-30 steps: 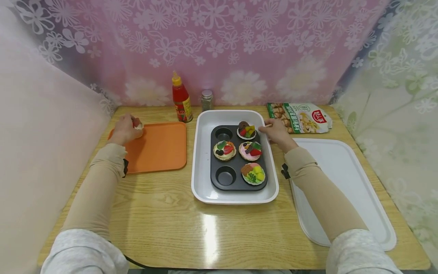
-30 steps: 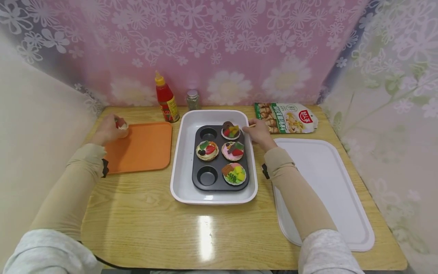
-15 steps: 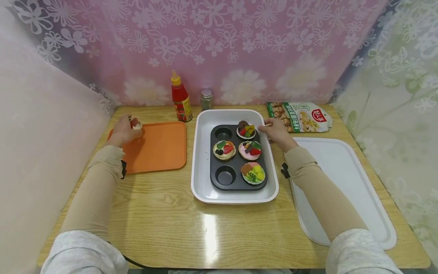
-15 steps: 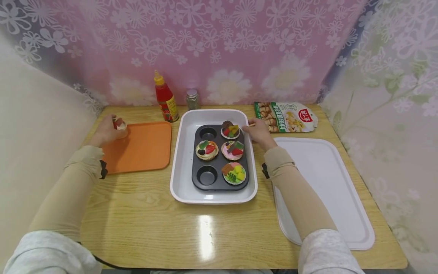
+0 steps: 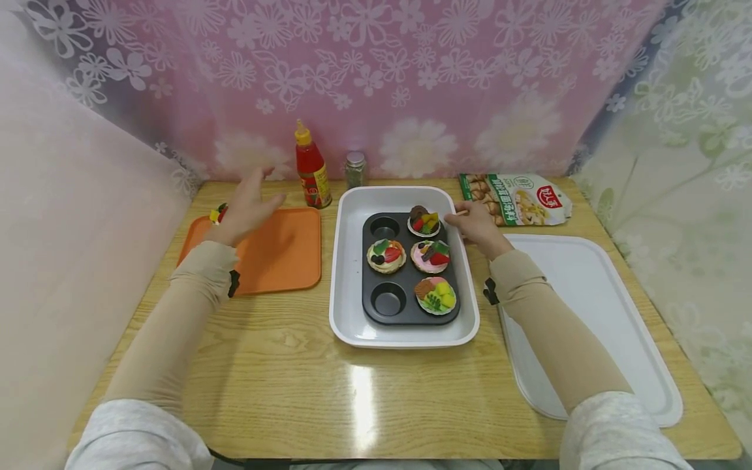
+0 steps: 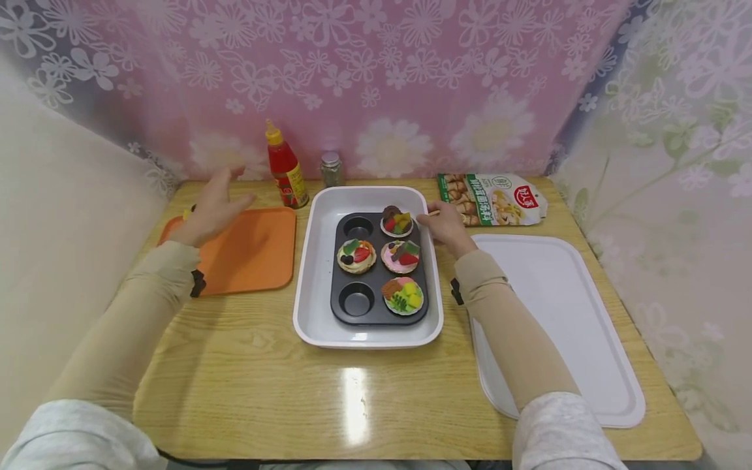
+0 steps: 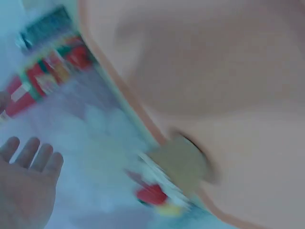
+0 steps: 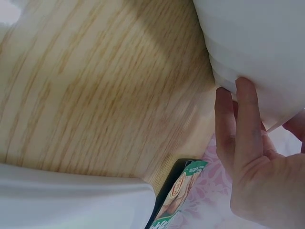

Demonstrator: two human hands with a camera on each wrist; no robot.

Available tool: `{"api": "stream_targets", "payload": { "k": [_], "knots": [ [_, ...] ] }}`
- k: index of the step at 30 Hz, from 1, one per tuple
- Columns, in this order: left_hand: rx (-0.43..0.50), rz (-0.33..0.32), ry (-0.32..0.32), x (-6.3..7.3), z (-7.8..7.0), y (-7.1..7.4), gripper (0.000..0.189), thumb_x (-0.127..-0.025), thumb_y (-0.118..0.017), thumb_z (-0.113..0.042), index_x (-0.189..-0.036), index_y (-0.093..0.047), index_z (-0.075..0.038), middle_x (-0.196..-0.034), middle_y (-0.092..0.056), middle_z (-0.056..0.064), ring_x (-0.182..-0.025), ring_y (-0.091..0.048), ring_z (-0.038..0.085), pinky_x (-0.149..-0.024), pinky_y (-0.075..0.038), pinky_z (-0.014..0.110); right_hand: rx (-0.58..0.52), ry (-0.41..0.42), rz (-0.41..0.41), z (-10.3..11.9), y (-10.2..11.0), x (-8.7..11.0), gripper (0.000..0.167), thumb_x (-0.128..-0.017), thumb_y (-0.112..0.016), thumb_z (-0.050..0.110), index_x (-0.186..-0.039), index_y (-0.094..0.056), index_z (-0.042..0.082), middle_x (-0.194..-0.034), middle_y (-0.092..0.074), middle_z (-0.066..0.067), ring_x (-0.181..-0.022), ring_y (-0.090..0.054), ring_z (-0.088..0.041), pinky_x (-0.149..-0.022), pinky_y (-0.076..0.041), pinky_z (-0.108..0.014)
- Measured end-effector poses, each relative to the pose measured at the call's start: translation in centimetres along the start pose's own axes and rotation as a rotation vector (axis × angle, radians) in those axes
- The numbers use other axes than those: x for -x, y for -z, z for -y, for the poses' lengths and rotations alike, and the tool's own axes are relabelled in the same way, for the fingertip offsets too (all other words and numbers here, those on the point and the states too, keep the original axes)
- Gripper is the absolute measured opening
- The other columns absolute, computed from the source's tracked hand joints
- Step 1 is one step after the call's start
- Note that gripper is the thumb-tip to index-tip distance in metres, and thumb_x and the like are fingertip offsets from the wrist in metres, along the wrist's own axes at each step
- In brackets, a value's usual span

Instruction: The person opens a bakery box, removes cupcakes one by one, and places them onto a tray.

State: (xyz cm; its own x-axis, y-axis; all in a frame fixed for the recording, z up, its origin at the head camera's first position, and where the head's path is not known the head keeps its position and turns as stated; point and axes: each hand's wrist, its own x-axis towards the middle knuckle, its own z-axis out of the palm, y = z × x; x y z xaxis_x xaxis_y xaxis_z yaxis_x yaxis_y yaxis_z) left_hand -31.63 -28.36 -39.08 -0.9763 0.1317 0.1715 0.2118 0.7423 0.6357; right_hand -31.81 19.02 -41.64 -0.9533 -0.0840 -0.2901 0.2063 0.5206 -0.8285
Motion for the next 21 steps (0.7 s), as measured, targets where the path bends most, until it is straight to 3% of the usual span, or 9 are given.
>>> {"api": "stream_targets", "payload": {
  "k": [8, 13, 21],
  "knots": [
    [0.089, 0.148, -0.124, -0.5, -5.7, -3.6, 0.076, -0.102, -0.069, -0.032, -0.164, -0.032, -0.011, -0.166, -0.041, 0.015, -0.155, -0.038, 0.038, -0.128, -0.029, 0.059, -0.020, -0.015, 0.013, 0.2, 0.0, 0.1, 0.050, -0.110, -0.055, 0.026, -0.154, -0.046, 0.002, -0.144, -0.056, -0.026, -0.114, -0.067, -0.029, -0.081, -0.062, -0.034],
    [0.126, 0.223, -0.182, -0.2, -8.0, -5.8, 0.078, -0.099, -0.073, -0.034, -0.164, -0.035, -0.013, -0.167, -0.040, 0.011, -0.155, -0.038, 0.032, -0.129, -0.031, 0.053, -0.024, -0.020, 0.006, 0.2, -0.1, 0.1, 0.049, -0.110, -0.055, 0.025, -0.153, -0.047, 0.003, -0.145, -0.057, -0.026, -0.118, -0.067, -0.033, -0.077, -0.061, -0.031],
    [0.148, 0.399, -0.217, 0.3, -11.1, -8.4, 0.089, -0.096, -0.077, -0.036, -0.168, -0.028, -0.017, -0.172, -0.032, 0.009, -0.156, -0.038, 0.034, -0.128, -0.035, 0.051, -0.028, -0.017, 0.001, 0.1, -0.1, 0.1, 0.050, -0.110, -0.055, 0.026, -0.154, -0.047, 0.003, -0.145, -0.057, -0.026, -0.116, -0.067, -0.032, -0.077, -0.061, -0.032]
  ]
}}
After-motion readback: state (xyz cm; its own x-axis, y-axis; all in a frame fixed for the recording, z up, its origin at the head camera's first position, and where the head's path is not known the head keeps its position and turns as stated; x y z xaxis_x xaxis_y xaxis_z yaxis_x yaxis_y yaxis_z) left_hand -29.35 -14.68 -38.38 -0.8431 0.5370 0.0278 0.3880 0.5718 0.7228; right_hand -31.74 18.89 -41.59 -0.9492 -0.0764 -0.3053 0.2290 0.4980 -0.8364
